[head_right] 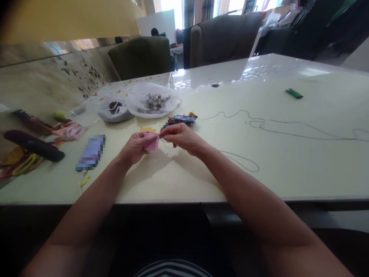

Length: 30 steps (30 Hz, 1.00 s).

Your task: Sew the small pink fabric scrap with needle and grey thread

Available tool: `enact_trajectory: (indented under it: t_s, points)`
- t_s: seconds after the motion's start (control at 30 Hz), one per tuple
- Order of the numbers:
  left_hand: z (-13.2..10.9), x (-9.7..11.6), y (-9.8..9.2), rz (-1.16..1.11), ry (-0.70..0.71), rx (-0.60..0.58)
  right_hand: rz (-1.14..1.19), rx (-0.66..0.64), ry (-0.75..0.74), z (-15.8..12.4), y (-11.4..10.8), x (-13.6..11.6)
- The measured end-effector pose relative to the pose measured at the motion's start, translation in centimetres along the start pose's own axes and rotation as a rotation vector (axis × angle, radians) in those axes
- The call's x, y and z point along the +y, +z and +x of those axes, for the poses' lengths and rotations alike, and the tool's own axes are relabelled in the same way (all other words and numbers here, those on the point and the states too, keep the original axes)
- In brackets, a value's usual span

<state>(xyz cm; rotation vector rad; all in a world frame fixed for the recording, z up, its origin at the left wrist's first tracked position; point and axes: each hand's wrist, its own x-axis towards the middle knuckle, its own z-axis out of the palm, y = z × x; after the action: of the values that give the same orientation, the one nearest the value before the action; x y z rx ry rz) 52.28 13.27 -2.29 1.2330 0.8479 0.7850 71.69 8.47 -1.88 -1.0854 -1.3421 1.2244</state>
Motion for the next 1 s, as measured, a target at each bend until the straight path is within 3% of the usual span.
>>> enact_trajectory:
  t_s: [1.0]
  points:
    - [0.12,-0.12,-0.22,-0.189,-0.053,-0.165,-0.002,-0.071,-0.034,0.08,-0.46,0.12]
